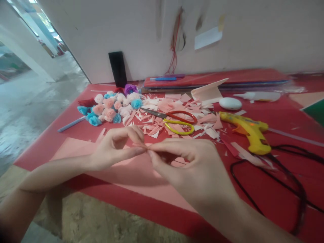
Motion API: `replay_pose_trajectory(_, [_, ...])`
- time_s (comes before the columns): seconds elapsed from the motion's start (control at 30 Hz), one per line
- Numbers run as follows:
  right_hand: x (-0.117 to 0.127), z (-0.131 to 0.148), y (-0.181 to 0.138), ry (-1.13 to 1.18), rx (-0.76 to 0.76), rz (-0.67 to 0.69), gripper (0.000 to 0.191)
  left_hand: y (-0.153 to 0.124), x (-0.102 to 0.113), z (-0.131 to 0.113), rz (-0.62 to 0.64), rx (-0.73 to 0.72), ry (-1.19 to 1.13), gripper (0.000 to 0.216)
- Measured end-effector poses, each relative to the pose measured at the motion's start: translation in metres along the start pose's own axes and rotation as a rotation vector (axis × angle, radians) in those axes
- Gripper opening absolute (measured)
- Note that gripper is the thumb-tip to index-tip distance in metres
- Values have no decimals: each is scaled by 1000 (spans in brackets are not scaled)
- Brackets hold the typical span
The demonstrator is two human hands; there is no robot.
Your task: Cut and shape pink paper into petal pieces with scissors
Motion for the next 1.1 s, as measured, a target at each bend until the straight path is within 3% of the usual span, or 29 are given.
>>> replay_pose_trajectory(0.17, [7, -2, 5, 80, -73, -53, 10, -1, 0, -2, -11, -13, -9, 11])
replay_pose_trajectory(0.3, [1, -4, 7, 89, -141, 5, 8, -2, 3, 1, -58, -8, -7, 12])
replay_pose_trajectory(0.47, [4, -11, 2, 146, -185, -137, 9, -4, 3, 6, -82, 4, 13, 11])
replay_pose_trajectory(0.67, [2, -15, -3, 259, -256, -166, 8, -4, 12, 11, -173, 16, -49, 12])
replay_pose_trajectory(0.77, [1, -22, -6, 247, -379, -126, 11, 0, 21, 1, -191, -94, -12, 3])
replay_pose_trajectory(0.9, [-6, -29, -5, 296, -468, -10, 16, 4, 14, -24, -34, -376, 324, 20])
replay_pose_trajectory(1.0, [-15, -28, -2, 314, -452, 109, 21, 7, 11, -25, 3, -410, 486, 9])
replay_pose_trajectory(1.1, [-16, -31, -5, 311, -512, 106, 23, 5, 8, -28, -1, -479, 600, 10])
Point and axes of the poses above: each hand's wrist, its own y-axis towards the middle knuckle, its own x-axis out of the back of the hand, z = x × y, the point moved 9 cm from there along y, towards the middle knuckle
